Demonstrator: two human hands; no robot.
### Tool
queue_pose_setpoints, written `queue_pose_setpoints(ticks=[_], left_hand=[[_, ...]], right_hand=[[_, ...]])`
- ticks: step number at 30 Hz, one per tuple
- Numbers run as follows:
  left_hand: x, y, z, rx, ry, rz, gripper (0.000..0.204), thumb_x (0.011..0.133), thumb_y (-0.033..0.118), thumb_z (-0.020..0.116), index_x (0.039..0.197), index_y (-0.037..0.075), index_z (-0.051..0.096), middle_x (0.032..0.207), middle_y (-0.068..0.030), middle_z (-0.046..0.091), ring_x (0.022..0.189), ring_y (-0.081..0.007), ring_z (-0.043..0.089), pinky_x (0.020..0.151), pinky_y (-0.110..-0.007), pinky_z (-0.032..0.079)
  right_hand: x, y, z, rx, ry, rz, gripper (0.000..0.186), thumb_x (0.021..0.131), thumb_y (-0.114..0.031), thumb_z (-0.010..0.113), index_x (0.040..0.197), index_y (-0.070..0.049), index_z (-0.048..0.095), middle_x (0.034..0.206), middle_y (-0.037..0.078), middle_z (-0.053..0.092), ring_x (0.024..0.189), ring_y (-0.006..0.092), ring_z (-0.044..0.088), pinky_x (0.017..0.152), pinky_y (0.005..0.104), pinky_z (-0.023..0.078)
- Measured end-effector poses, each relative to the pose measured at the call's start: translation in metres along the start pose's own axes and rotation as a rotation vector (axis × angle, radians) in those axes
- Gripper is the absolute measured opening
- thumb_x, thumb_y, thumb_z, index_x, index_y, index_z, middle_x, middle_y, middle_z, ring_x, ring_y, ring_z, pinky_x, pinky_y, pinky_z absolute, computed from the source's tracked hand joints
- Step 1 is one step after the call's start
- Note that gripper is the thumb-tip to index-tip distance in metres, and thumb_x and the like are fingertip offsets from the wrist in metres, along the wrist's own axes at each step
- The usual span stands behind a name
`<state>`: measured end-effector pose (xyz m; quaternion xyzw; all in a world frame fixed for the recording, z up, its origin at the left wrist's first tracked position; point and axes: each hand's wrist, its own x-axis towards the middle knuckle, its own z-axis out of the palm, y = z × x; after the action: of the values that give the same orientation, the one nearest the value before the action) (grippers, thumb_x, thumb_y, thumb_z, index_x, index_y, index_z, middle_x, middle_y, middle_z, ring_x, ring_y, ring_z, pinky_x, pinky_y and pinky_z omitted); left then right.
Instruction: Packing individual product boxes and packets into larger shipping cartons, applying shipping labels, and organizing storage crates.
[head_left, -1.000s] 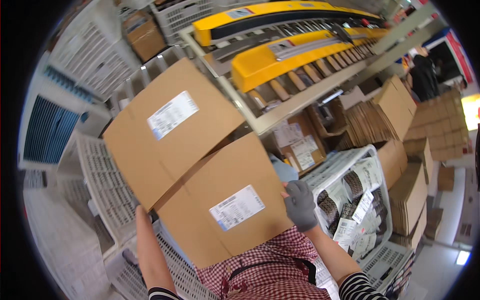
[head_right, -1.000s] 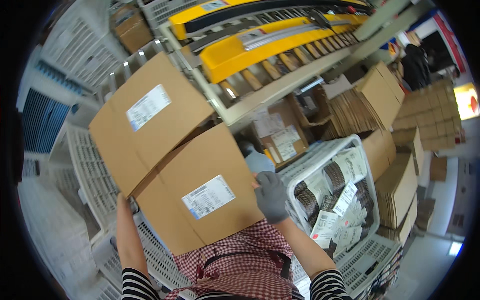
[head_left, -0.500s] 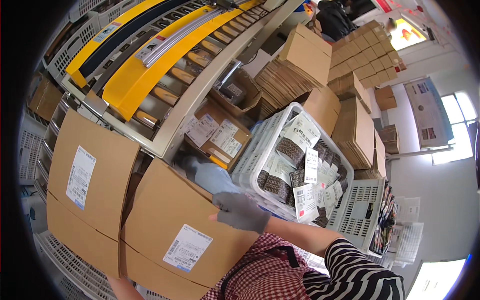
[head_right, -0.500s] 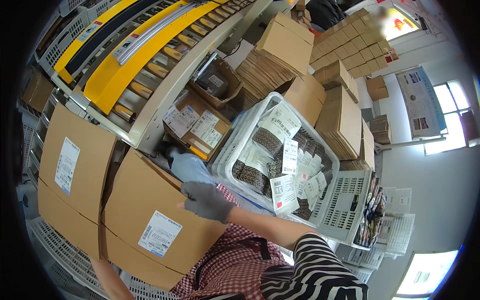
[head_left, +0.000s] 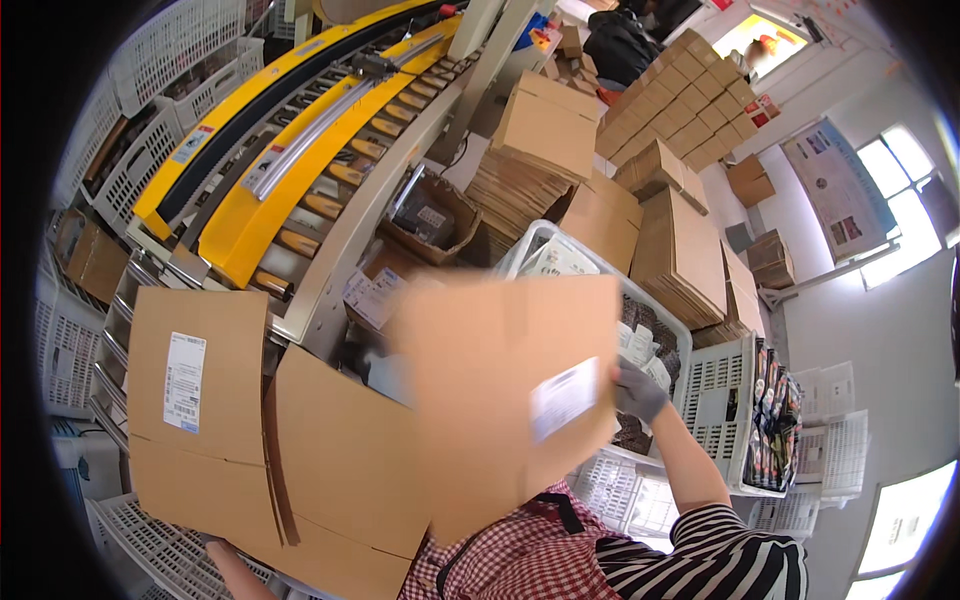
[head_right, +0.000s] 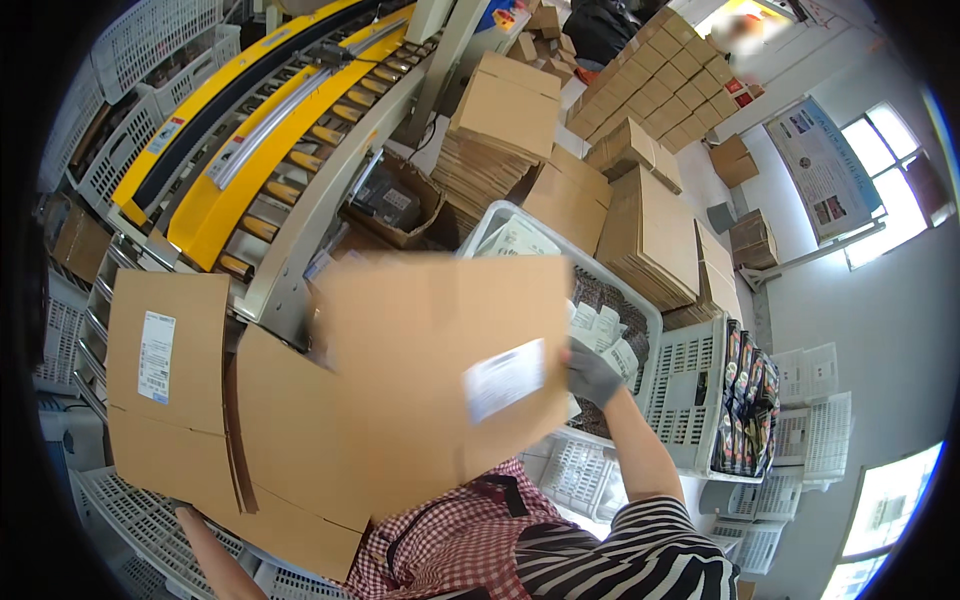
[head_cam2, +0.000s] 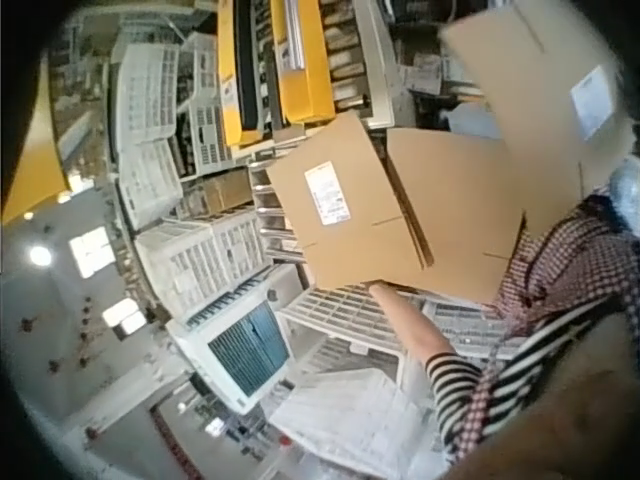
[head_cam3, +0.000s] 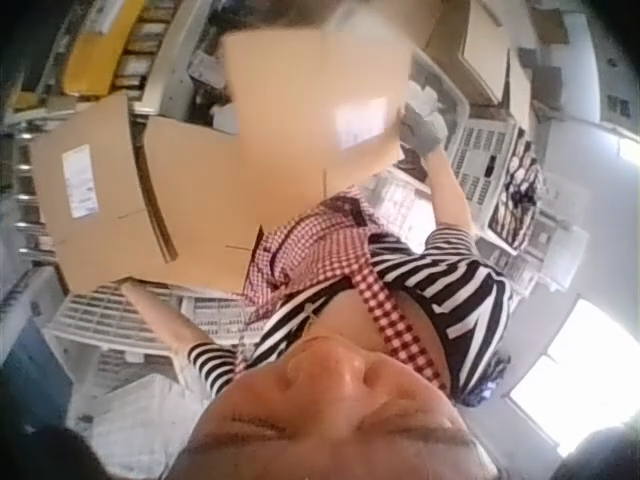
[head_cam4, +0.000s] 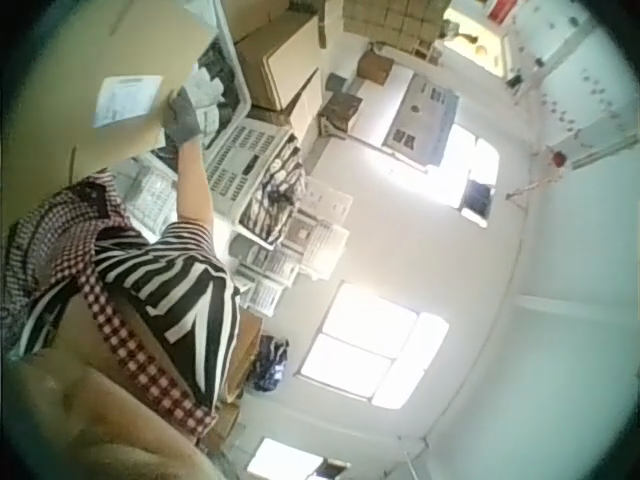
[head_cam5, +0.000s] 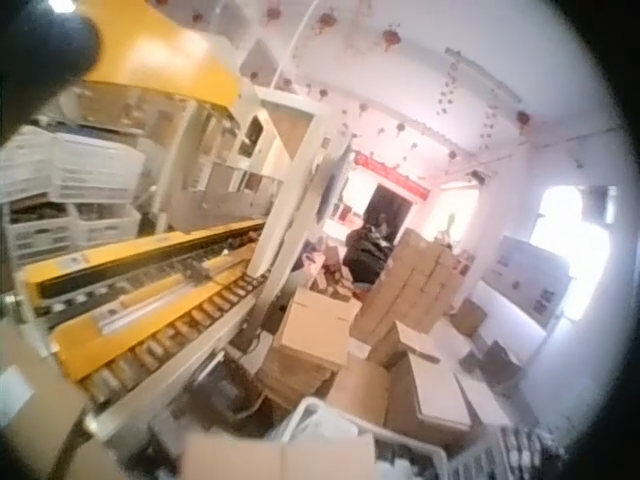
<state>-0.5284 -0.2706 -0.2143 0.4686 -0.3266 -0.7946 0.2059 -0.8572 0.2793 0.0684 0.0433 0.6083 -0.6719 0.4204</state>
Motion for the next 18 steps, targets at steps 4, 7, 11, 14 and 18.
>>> queue_pose_setpoints(ticks=[4, 7, 11, 14, 18], left_hand=[[0.007, 0.027, 0.014, -0.020, -0.029, 0.075, 0.045, 0.094, 0.038, 0.049, 0.123, 0.003, 0.052, 0.113, -0.0128, 0.061, 0.099, -0.0257, 0.060, 0.078, -0.040, 0.050], [0.009, 0.041, 0.018, -0.023, -0.042, 0.105, 0.046, 0.094, 0.038, 0.048, 0.123, 0.003, 0.052, 0.114, -0.0129, 0.061, 0.100, -0.0258, 0.060, 0.079, -0.040, 0.050], [0.010, 0.050, 0.020, -0.037, -0.057, 0.112, 0.046, 0.094, 0.038, 0.048, 0.124, 0.003, 0.051, 0.115, -0.0131, 0.060, 0.101, -0.0259, 0.060, 0.080, -0.041, 0.050], [0.019, 0.036, 0.008, -0.086, -0.062, 0.082, 0.047, 0.094, 0.039, 0.048, 0.124, 0.003, 0.051, 0.116, -0.0132, 0.060, 0.102, -0.0260, 0.059, 0.081, -0.041, 0.050], [-0.006, 0.053, -0.065, -0.028, 0.051, 0.126, 0.047, 0.094, 0.039, 0.047, 0.125, 0.004, 0.051, 0.117, -0.0133, 0.060, 0.103, -0.0261, 0.059, 0.082, -0.041, 0.049]], right_hand=[[-0.054, 0.068, -0.096, 0.528, 0.483, -0.148, 0.032, 0.095, -0.027, 0.053, 0.123, -0.011, 0.054, 0.113, 0.003, 0.063, 0.097, 0.0179, 0.060, 0.086, 0.0304, 0.049], [-0.077, 0.124, -0.127, 0.584, 0.557, -0.171, 0.025, 0.095, -0.029, 0.053, 0.114, -0.014, 0.058, 0.108, 0.002, 0.064, 0.095, 0.0173, 0.061, 0.086, 0.0288, 0.049], [-0.074, 0.191, -0.199, 0.820, 1.015, -0.163, 0.018, 0.095, -0.028, 0.052, 0.105, -0.015, 0.061, 0.100, 0.003, 0.065, 0.087, 0.0154, 0.061, 0.079, 0.0280, 0.050], [-0.105, 0.208, -0.281, 0.924, 1.094, 0.007, 0.018, 0.096, -0.025, 0.049, 0.103, -0.015, 0.062, 0.093, 0.004, 0.063, 0.083, 0.0162, 0.059, 0.075, 0.0274, 0.049], [-0.064, 0.152, -0.128, 0.357, 1.586, 0.597, 0.019, 0.094, -0.026, 0.050, 0.101, -0.015, 0.064, 0.092, 0.005, 0.062, 0.081, 0.0191, 0.061, 0.073, 0.0271, 0.049]])
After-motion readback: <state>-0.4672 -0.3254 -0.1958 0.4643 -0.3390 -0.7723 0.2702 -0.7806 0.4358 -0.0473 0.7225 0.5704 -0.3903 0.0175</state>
